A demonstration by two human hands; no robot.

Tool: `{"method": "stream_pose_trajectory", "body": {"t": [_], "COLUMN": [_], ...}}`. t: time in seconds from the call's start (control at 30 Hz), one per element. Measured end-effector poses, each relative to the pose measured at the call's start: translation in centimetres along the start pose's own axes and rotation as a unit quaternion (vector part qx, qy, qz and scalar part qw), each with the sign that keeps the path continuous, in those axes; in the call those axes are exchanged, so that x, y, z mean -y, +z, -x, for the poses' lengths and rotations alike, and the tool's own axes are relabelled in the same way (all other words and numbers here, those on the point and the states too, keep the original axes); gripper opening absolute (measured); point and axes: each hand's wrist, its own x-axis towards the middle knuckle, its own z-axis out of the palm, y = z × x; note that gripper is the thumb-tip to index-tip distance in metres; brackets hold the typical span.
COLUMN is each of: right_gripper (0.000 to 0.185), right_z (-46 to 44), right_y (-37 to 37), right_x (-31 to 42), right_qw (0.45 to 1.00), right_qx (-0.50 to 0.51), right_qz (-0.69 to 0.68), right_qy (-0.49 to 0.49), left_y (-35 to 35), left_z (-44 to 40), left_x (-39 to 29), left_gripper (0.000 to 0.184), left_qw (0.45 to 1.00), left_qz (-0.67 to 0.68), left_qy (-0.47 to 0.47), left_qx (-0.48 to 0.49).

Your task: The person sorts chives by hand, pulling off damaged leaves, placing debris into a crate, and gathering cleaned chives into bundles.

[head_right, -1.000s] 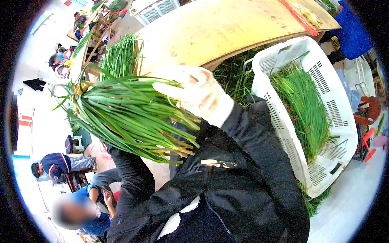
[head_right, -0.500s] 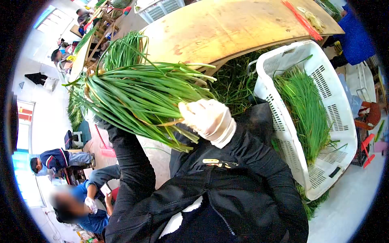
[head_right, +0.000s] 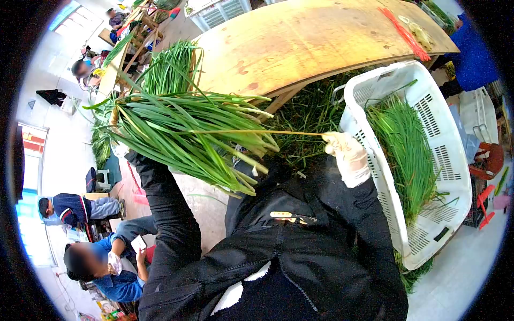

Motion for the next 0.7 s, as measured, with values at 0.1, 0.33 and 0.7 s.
{"method": "stream_pose_trajectory", "body": {"t": [0.1, 0.33, 0.7], "right_gripper": [0.028, 0.02, 0.029], "right_z": [0.5, 2.6, -0.9], "right_y": [-1.9, -3.1, 12.6], "right_x": [-3.8, -2.1, 7.4], "right_qw": [0.892, 0.844, 0.97], "right_qx": [0.024, 0.137, 0.152], "right_qz": [0.425, 0.515, 0.103], "right_qy": [0.15, 0.065, -0.161], "left_y": [-0.2, 0.6, -0.2], "left_z": [0.0, 1.1, -0.2], "left_x": [-0.4, -1.2, -1.8], "left_gripper": [0.045, 0.045, 0.044], "left_qw": [1.0, 1.0, 0.999], "left_qz": [-0.003, 0.001, -0.015], "left_qy": [-0.005, -0.024, -0.034], "left_qx": [-0.003, 0.011, -0.009]}}
